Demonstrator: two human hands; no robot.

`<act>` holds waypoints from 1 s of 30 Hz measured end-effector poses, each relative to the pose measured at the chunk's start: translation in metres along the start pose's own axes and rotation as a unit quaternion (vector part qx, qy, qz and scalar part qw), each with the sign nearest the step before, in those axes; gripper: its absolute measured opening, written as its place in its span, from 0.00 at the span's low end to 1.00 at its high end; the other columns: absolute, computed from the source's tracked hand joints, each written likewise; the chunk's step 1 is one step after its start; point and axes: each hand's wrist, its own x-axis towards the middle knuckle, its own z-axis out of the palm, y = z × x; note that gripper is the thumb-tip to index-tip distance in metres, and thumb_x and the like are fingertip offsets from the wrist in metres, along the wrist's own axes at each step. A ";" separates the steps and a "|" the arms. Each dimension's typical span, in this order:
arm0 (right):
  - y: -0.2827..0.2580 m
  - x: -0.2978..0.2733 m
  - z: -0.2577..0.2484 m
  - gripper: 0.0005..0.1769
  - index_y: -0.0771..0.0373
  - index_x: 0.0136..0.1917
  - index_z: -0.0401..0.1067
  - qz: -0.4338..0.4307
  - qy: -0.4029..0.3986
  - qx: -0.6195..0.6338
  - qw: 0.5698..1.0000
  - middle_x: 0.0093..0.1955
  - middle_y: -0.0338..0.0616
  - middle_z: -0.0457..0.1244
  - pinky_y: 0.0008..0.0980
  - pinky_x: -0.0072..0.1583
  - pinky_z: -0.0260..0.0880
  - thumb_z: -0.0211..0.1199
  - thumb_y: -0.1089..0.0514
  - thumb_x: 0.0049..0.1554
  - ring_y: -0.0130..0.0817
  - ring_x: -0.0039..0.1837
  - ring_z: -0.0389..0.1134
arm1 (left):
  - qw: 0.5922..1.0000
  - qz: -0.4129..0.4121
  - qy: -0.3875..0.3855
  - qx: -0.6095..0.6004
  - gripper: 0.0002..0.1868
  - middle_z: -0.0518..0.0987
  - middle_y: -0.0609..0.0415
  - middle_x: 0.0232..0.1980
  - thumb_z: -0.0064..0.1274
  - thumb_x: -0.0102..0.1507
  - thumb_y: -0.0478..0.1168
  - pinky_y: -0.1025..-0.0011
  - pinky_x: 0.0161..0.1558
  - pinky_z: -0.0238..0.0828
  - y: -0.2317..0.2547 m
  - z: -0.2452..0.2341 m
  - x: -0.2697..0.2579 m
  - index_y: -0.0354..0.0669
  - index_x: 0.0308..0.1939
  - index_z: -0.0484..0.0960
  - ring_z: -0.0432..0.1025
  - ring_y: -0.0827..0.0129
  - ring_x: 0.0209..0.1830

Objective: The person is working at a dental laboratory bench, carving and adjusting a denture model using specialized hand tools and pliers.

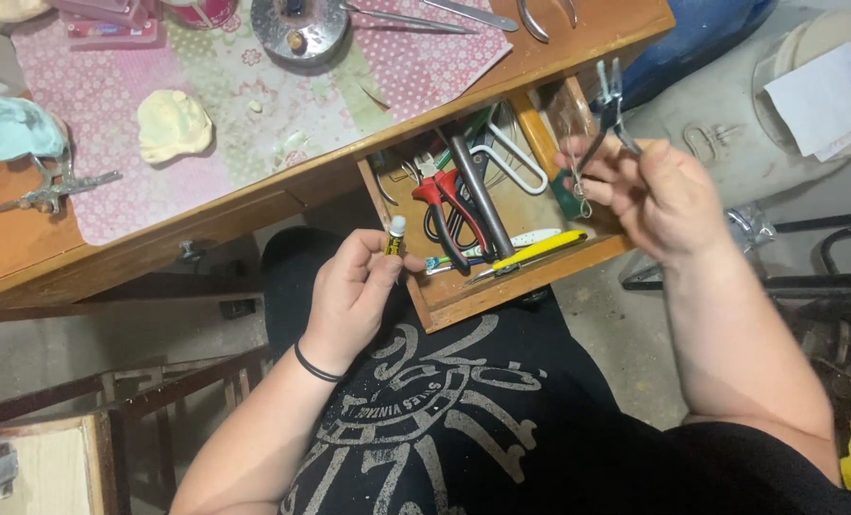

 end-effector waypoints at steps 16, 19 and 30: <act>0.040 0.005 -0.010 0.26 0.54 0.37 0.60 -0.211 0.001 0.028 0.977 0.75 0.59 0.59 0.48 0.81 0.61 0.45 0.36 0.70 0.48 0.75 0.66 | 0.997 0.028 0.017 -0.075 0.09 0.88 0.44 0.38 0.47 0.71 0.36 0.68 0.42 0.75 -0.004 0.002 0.005 0.34 0.49 0.78 0.81 0.64 0.37; 0.065 -0.023 -0.025 0.20 0.60 0.43 0.68 -0.201 0.006 0.019 0.979 0.64 0.56 0.62 0.41 0.68 0.76 0.58 0.42 0.65 0.45 0.66 0.71 | 0.996 0.029 0.018 -0.086 0.09 0.89 0.46 0.38 0.47 0.71 0.37 0.70 0.43 0.75 -0.008 0.001 0.006 0.35 0.50 0.78 0.81 0.67 0.38; 0.117 0.030 -0.007 0.16 0.68 0.34 0.67 -0.525 0.194 -0.535 0.633 0.47 0.59 0.64 0.53 0.52 0.67 0.70 0.66 0.59 0.60 0.49 0.65 | 0.987 0.051 0.059 -0.137 0.12 0.88 0.48 0.39 0.45 0.72 0.36 0.71 0.46 0.78 -0.002 -0.010 0.027 0.33 0.57 0.75 0.81 0.69 0.40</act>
